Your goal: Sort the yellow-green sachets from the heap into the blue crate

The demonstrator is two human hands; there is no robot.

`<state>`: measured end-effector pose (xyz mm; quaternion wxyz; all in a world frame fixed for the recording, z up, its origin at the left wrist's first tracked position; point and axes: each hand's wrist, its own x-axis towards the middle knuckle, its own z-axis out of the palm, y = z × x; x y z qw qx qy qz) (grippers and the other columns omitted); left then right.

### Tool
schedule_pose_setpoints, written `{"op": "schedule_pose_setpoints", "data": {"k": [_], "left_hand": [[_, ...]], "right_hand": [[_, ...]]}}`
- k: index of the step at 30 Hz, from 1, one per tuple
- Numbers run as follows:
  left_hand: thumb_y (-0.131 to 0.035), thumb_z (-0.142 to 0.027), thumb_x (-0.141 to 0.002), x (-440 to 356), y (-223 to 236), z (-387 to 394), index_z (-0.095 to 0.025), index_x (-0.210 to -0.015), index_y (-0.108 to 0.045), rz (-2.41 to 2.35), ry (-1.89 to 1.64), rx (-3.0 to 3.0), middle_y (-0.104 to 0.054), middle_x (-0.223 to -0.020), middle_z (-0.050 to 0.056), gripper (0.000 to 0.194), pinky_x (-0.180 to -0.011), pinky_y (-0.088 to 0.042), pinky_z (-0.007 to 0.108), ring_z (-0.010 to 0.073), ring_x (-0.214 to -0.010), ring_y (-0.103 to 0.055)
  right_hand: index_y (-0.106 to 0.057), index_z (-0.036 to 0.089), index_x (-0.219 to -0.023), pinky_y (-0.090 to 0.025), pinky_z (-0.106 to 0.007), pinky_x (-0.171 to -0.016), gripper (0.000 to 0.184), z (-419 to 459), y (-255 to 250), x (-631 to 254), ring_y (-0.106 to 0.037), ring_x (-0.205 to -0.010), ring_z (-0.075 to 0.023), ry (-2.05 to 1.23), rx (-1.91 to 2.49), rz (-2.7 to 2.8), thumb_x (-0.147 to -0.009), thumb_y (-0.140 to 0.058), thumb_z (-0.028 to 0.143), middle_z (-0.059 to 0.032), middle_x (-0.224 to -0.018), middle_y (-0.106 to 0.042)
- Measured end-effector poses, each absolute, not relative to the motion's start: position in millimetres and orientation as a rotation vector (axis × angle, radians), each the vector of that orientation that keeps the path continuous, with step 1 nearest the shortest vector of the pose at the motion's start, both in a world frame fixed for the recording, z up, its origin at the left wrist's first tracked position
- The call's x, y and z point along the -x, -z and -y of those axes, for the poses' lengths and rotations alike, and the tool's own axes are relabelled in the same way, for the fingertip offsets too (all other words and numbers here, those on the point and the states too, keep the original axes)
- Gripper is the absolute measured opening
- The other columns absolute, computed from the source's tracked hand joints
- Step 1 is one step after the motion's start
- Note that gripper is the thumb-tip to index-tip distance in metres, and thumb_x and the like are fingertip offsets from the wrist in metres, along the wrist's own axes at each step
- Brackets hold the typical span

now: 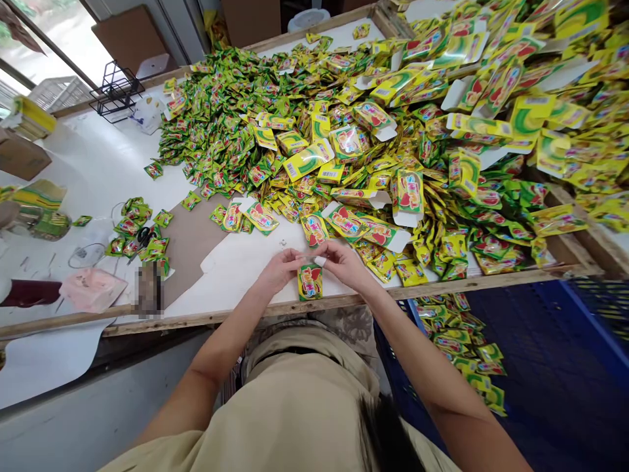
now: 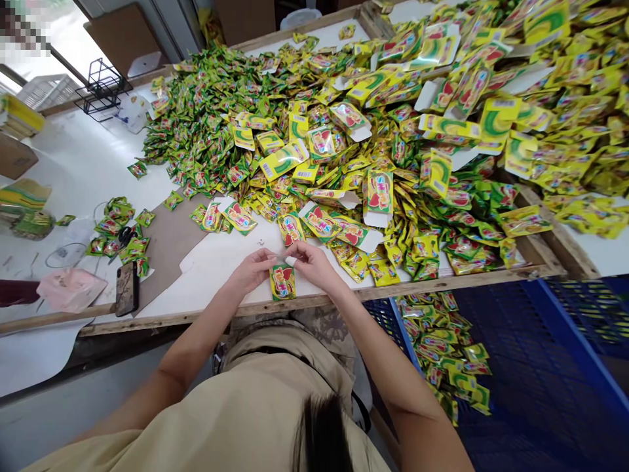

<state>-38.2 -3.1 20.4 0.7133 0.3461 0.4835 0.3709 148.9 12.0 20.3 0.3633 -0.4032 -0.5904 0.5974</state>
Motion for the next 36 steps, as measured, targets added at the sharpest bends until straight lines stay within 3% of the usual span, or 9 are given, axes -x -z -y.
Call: {"op": "schedule_pose_setpoints", "data": {"k": [4, 7, 15, 23, 29, 36], "left_hand": [[-0.075, -0.036, -0.067, 37, -12, 24, -0.016, -0.082, -0.066, -1.248, -1.059, -1.127, -0.07, -0.098, 0.008, 0.026, -0.087, -0.05, 0.036, 0.0184, -0.09, -0.064], [-0.072, -0.037, -0.071, 37, -11, 31, -0.016, -0.085, -0.066, -1.233, -1.056, -1.168, -0.07, -0.103, 0.009, 0.026, -0.086, -0.051, 0.037, 0.0185, -0.09, -0.065], [-0.075, -0.035, -0.067, 35, -29, 19, -0.014, -0.084, -0.063, -1.276, -0.994, -1.129, -0.066, -0.07, 0.001, 0.029, -0.062, -0.048, 0.023, 0.0093, -0.063, -0.058], [-0.075, -0.036, -0.067, 28, -36, 20, -0.014, -0.077, -0.068, -1.247, -1.002, -1.066, -0.07, -0.076, 0.004, 0.024, -0.072, -0.051, 0.03, 0.0138, -0.07, -0.062], [-0.074, -0.032, -0.069, 36, -24, 33, -0.017, -0.087, -0.068, -1.197, -1.018, -1.233, -0.071, -0.09, 0.005, 0.024, -0.081, -0.054, 0.034, 0.0165, -0.083, -0.066], [-0.067, -0.034, -0.077, 36, -23, 37, -0.018, -0.078, -0.067, -1.198, -1.047, -1.434, -0.07, -0.094, 0.008, 0.017, -0.084, -0.052, 0.036, 0.0185, -0.09, -0.065]], "right_hand": [[-0.066, 0.019, -0.089, -0.045, -0.038, -0.087, 0.016, -8, -22, -157, -0.06, -0.097, -0.0203, -1.457, 0.946, 1.741, -0.081, -0.06, 0.032, -0.0082, -0.103, -0.066], [-0.064, 0.019, -0.084, -0.048, -0.036, -0.082, 0.016, -6, -19, -155, -0.06, -0.093, -0.0193, -1.426, 0.949, 1.732, -0.082, -0.059, 0.034, -0.008, -0.1, -0.065], [-0.059, 0.018, -0.085, -0.042, -0.026, -0.058, 0.021, -7, -22, -145, -0.049, -0.062, -0.0117, -1.467, 1.127, 1.607, -0.074, -0.067, 0.034, 0.0008, -0.072, -0.058], [-0.062, 0.017, -0.075, -0.047, -0.031, -0.07, 0.025, -7, -23, -152, -0.058, -0.07, -0.0145, -1.643, 1.093, 1.368, -0.069, -0.072, 0.039, -0.0007, -0.074, -0.064], [-0.066, 0.019, -0.083, -0.049, -0.035, -0.079, 0.025, 1, -16, -160, -0.062, -0.081, -0.0181, -1.638, 0.987, 1.442, -0.072, -0.071, 0.041, -0.0042, -0.087, -0.068], [-0.062, 0.021, -0.084, -0.048, -0.034, -0.081, 0.022, 11, -9, -152, -0.061, -0.085, -0.018, -1.605, 0.966, 1.467, -0.075, -0.068, 0.04, -0.0037, -0.089, -0.065]]}}
